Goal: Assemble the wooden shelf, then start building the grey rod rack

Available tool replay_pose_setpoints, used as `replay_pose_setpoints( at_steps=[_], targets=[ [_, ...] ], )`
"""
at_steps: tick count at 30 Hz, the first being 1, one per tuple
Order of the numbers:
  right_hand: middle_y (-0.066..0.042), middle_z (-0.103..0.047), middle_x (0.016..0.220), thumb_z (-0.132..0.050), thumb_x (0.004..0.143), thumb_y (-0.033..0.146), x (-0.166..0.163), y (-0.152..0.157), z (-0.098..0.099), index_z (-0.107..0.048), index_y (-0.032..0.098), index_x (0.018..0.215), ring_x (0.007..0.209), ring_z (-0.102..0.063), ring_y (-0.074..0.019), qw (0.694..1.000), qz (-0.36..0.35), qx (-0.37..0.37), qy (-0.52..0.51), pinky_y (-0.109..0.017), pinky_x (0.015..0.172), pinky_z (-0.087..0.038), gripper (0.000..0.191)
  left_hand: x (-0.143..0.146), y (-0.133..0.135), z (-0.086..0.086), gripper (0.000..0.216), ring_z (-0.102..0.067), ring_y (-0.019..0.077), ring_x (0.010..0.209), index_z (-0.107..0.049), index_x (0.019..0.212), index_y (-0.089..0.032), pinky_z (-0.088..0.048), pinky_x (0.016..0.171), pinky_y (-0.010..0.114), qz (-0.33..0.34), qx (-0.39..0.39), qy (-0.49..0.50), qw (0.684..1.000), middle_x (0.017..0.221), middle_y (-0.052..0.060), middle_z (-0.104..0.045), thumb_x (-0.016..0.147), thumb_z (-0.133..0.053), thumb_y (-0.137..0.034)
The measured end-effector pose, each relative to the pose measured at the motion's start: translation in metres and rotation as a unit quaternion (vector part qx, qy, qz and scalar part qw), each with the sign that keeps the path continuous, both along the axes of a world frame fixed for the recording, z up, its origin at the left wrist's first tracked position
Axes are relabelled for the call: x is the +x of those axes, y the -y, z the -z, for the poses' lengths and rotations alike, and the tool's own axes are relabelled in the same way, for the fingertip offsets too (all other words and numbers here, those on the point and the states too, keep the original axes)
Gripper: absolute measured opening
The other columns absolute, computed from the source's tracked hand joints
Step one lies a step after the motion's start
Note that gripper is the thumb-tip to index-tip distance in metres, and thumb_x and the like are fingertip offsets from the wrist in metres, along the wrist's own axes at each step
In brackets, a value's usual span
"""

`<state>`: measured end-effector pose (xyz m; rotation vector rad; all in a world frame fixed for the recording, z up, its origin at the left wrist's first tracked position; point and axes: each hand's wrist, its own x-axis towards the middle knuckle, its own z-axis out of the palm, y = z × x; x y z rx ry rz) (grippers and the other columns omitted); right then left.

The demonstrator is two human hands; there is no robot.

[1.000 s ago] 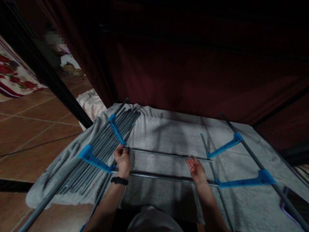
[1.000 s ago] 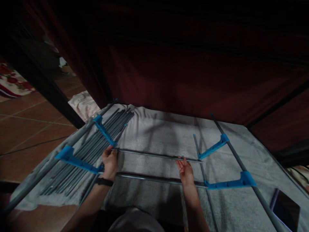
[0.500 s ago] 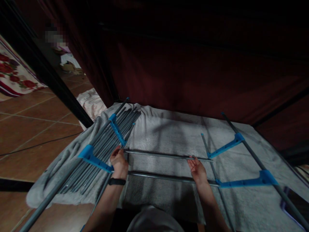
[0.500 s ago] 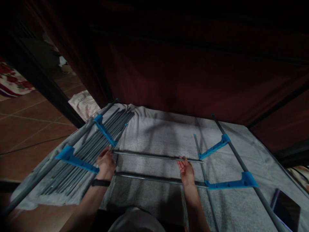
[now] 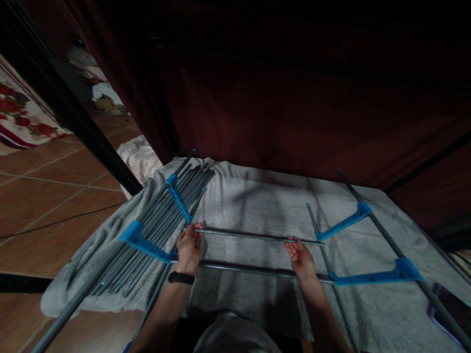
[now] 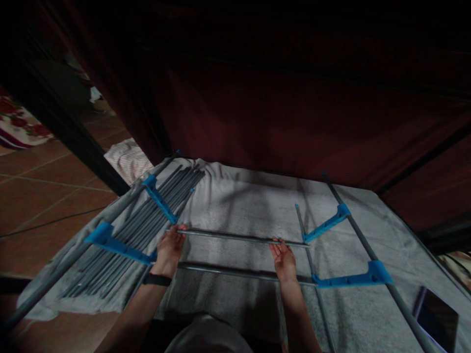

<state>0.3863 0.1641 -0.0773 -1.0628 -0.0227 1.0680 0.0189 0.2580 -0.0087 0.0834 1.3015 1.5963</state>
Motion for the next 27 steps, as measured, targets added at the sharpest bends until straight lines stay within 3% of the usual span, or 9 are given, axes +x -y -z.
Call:
replay_pose_setpoints(
  at_steps=[8, 15, 23, 27],
  targets=[
    [-0.001, -0.074, 0.081, -0.066, 0.081, 0.031, 0.001, -0.001, 0.002, -0.065, 0.024, 0.082, 0.081, -0.072, -0.0175, 1.000, -0.016, -0.005, 0.022, -0.037, 0.091, -0.060, 0.008, 0.009, 0.005, -0.004, 0.015, -0.071, 0.0139, 0.070, -0.054, 0.075, -0.018, -0.056, 0.063, 0.023, 0.039, 0.055, -0.037, 0.997, 0.076, 0.003, -0.072, 0.089, -0.060, -0.013],
    [-0.002, -0.076, 0.086, -0.068, 0.081, 0.031, 0.000, 0.000, 0.001, -0.068, 0.023, 0.085, 0.088, -0.073, -0.0176, 0.999, -0.019, 0.003, 0.027, -0.037, 0.094, -0.058, 0.008, 0.014, 0.005, 0.008, 0.010, -0.069, 0.0118, 0.063, -0.061, 0.078, -0.015, -0.058, 0.064, 0.022, 0.070, -0.010, -0.010, 0.997, 0.073, 0.004, -0.071, 0.087, -0.061, -0.011],
    [-0.005, -0.076, 0.090, -0.074, 0.074, 0.028, -0.002, -0.001, -0.004, -0.068, 0.022, 0.082, 0.092, -0.071, -0.0202, 0.999, -0.032, -0.009, 0.037, -0.040, 0.096, -0.057, 0.012, 0.013, 0.006, 0.017, 0.013, -0.071, 0.0138, 0.069, -0.057, 0.077, -0.015, -0.060, 0.068, 0.025, 0.073, 0.001, -0.008, 0.997, 0.075, 0.005, -0.071, 0.088, -0.063, -0.012],
    [-0.004, -0.073, 0.080, -0.077, 0.071, 0.030, -0.007, 0.001, -0.008, -0.067, 0.022, 0.077, 0.085, -0.070, -0.0224, 0.998, -0.042, -0.011, 0.051, -0.047, 0.096, -0.055, 0.014, 0.014, 0.006, 0.019, 0.018, -0.068, 0.0120, 0.063, -0.054, 0.073, -0.016, -0.061, 0.066, 0.025, 0.071, -0.005, -0.003, 0.997, 0.068, 0.002, -0.068, 0.085, -0.064, -0.008]
  ],
)
